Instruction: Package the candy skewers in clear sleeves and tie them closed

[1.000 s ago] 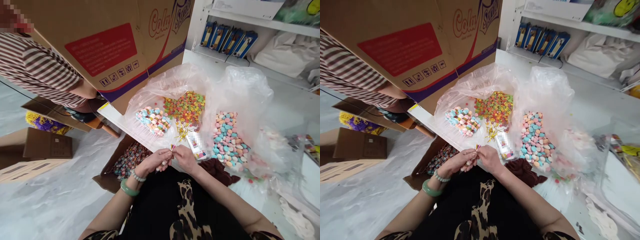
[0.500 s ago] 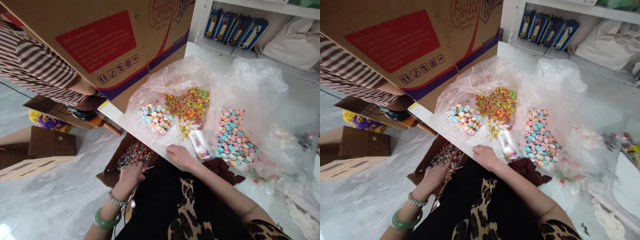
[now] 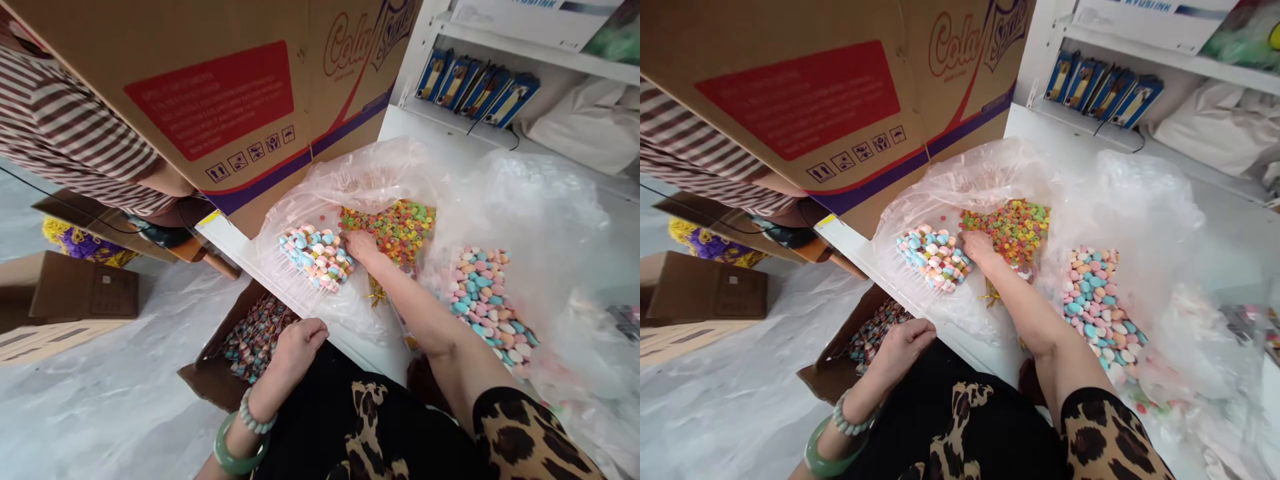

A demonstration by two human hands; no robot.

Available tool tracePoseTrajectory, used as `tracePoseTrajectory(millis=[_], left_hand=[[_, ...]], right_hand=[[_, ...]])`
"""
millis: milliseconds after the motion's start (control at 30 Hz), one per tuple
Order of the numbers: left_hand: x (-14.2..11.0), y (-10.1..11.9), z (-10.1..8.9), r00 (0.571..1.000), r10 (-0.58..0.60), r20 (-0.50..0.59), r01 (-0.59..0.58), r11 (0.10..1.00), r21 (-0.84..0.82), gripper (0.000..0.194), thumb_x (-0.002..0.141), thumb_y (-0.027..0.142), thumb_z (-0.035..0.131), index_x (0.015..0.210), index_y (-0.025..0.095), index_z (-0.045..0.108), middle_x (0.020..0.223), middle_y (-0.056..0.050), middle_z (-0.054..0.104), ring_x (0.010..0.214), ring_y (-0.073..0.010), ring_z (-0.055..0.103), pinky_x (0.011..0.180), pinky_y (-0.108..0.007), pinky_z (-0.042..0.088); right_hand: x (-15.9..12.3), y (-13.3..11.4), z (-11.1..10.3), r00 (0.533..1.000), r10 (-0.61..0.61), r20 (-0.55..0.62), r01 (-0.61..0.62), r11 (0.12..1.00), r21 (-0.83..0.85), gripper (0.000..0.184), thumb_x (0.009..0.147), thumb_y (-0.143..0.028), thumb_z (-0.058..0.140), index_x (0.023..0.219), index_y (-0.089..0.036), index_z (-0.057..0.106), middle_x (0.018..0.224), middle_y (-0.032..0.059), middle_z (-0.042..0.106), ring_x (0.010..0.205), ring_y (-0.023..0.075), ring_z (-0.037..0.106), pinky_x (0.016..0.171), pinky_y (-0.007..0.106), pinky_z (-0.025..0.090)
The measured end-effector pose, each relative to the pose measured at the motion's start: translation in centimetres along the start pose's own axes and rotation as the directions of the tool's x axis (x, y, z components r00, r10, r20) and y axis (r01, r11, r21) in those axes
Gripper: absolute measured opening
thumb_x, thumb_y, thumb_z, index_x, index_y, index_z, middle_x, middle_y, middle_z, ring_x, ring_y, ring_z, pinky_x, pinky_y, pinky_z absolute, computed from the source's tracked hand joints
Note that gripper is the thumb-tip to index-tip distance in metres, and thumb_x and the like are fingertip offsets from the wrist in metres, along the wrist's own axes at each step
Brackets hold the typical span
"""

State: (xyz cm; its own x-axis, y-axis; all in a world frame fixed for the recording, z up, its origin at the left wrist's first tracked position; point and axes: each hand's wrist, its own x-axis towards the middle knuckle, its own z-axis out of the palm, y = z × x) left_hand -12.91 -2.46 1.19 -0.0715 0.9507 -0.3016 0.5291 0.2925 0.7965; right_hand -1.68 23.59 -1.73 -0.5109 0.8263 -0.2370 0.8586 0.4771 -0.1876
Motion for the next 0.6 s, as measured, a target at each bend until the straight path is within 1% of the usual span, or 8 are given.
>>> tracePoseTrajectory(millis=[200,300,367,433,467,500,533,600], left_hand=[[1.5,-1.8,2.2,0.999,-0.017,0.033,0.026,0.951,-0.307,0.01,0.075,0.023,0.057,0.067,0.019,0.062,0.06,0.003,0.054,0.06,-0.0127,0.048,0.06,-0.024,0.036],[1.9,-1.7,3.1,0.999,-0.036,0.032,0.046,0.903,-0.427,0.009,0.074,0.024,0.059,0.074,0.018,0.066,0.066,0.001,0.058,0.06,-0.0123,0.05,0.06,-0.024,0.04],[2.0,-1.1,3.3,0.997,-0.066,0.044,0.08,0.838,-0.54,0.019,0.076,0.032,0.063,0.084,0.016,0.07,0.072,-0.001,0.062,0.059,-0.0123,0.053,0.061,-0.026,0.044],[2.1,-0.3,3.6,0.994,-0.094,0.048,0.102,0.737,-0.668,0.038,0.078,0.042,0.065,0.104,0.016,0.07,0.088,-0.006,0.068,0.061,-0.013,0.059,0.063,-0.028,0.048],[2.1,0.1,3.8,0.994,-0.098,0.049,0.103,0.683,-0.724,0.048,0.078,0.046,0.066,0.116,0.017,0.066,0.097,-0.009,0.069,0.064,-0.0139,0.063,0.065,-0.029,0.05],[2.2,0.4,4.0,0.994,-0.096,0.047,0.097,0.635,-0.766,0.058,0.077,0.048,0.068,0.126,0.018,0.062,0.102,-0.01,0.069,0.066,-0.0151,0.065,0.067,-0.031,0.052],[2.3,0.6,4.3,0.995,-0.09,0.042,0.088,0.599,-0.796,0.064,0.076,0.049,0.069,0.13,0.017,0.059,0.101,-0.01,0.07,0.067,-0.0162,0.067,0.067,-0.032,0.053],[2.3,0.6,5.0,0.996,-0.085,0.023,0.067,0.565,-0.822,0.064,0.074,0.048,0.073,0.128,0.014,0.06,0.083,-0.007,0.071,0.065,-0.0169,0.066,0.066,-0.031,0.053]], right_hand=[[-1.5,1.0,1.0,1.0,-0.009,-0.007,0.009,0.999,-0.035,0.033,0.095,-0.028,0.041,0.112,-0.026,0.069,0.101,0.0126,0.073,0.095,0.0262,0.066,0.08,0.034,0.043],[-3.4,1.9,0.6,0.982,0.127,-0.137,-0.121,0.991,0.048,0.034,0.097,-0.033,0.039,0.114,-0.025,0.068,0.098,0.0111,0.074,0.092,0.0252,0.066,0.077,0.033,0.042],[-5.8,2.3,0.4,0.931,0.268,-0.247,-0.213,0.95,0.228,0.033,0.096,-0.039,0.043,0.106,-0.023,0.07,0.091,0.008,0.073,0.087,0.0237,0.065,0.074,0.031,0.041],[-8.9,1.9,0.8,0.916,0.301,-0.265,-0.15,0.869,0.471,0.027,0.09,-0.042,0.052,0.091,-0.022,0.071,0.081,0.0028,0.07,0.08,0.02,0.062,0.07,0.028,0.041],[-10.6,1.4,1.2,0.942,0.253,-0.221,-0.077,0.803,0.592,0.023,0.085,-0.041,0.057,0.082,-0.022,0.07,0.074,0.0003,0.067,0.074,0.0178,0.06,0.067,0.026,0.04],[-12.4,0.7,1.8,0.979,0.145,-0.144,-0.003,0.713,0.701,0.021,0.082,-0.04,0.061,0.076,-0.021,0.068,0.069,-0.0015,0.065,0.069,0.0157,0.058,0.063,0.025,0.04],[-14.0,-0.1,2.4,0.998,0.038,-0.06,0.024,0.611,0.791,0.018,0.079,-0.038,0.063,0.073,-0.021,0.068,0.065,-0.0028,0.063,0.063,0.014,0.056,0.06,0.024,0.04],[-16.4,-2.0,3.7,0.998,-0.014,0.069,-0.056,0.427,0.903,0.015,0.076,-0.034,0.062,0.071,-0.02,0.066,0.058,-0.0044,0.059,0.053,0.0114,0.052,0.053,0.023,0.039]])
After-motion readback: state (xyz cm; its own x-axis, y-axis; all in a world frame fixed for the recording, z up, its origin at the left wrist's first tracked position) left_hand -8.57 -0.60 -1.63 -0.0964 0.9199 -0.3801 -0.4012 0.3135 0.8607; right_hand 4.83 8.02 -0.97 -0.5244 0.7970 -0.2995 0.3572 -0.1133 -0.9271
